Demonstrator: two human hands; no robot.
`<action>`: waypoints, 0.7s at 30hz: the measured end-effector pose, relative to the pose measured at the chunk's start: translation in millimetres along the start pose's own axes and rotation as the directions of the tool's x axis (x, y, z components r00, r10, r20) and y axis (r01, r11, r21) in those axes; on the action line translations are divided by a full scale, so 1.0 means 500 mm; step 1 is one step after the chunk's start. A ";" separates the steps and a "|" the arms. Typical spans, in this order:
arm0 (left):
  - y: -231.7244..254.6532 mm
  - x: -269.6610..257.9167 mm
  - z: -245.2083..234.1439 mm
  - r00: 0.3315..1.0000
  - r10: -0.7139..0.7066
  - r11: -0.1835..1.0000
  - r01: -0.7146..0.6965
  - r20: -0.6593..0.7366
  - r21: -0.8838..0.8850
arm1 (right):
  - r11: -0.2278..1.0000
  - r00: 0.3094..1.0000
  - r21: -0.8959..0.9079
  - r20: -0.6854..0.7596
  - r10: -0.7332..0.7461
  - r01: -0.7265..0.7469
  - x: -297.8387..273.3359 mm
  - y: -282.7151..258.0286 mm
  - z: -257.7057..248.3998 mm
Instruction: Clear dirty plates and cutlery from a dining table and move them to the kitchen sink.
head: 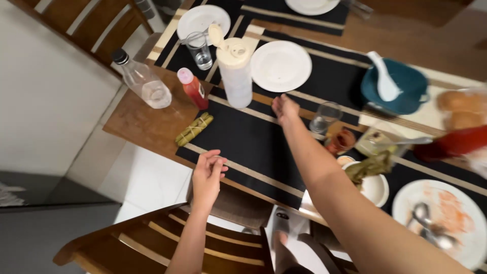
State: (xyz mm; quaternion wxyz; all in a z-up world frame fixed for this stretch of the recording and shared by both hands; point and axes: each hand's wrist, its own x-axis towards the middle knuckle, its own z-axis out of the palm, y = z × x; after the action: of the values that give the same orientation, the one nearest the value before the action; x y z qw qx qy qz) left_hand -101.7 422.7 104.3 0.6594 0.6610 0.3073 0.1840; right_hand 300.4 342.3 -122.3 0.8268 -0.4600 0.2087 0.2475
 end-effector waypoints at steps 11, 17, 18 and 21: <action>0.005 -0.005 0.002 1.000 0.009 0.991 -0.007 -0.018 0.135 | 0.987 0.958 -0.017 -0.236 -0.162 0.162 -0.063 -0.031 0.101; 0.009 -0.012 0.020 0.997 0.067 0.995 -0.069 0.031 0.075 | 0.987 0.962 0.014 -0.227 -0.155 0.163 -0.173 0.024 0.007; 0.014 -0.014 0.024 0.996 0.074 0.992 -0.078 0.047 0.095 | 0.988 0.964 0.029 -0.225 -0.142 0.152 -0.190 0.040 -0.015; 0.016 -0.017 0.028 0.989 0.118 0.989 -0.124 0.084 0.081 | 0.992 0.964 0.026 -0.240 -0.117 0.127 -0.262 0.061 -0.063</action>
State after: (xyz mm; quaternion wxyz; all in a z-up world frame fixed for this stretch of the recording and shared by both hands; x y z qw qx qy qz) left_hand -97.5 406.9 112.9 0.6296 0.7130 0.2478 0.1839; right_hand 174.6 300.6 -82.7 0.8189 -0.4810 0.2825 0.1352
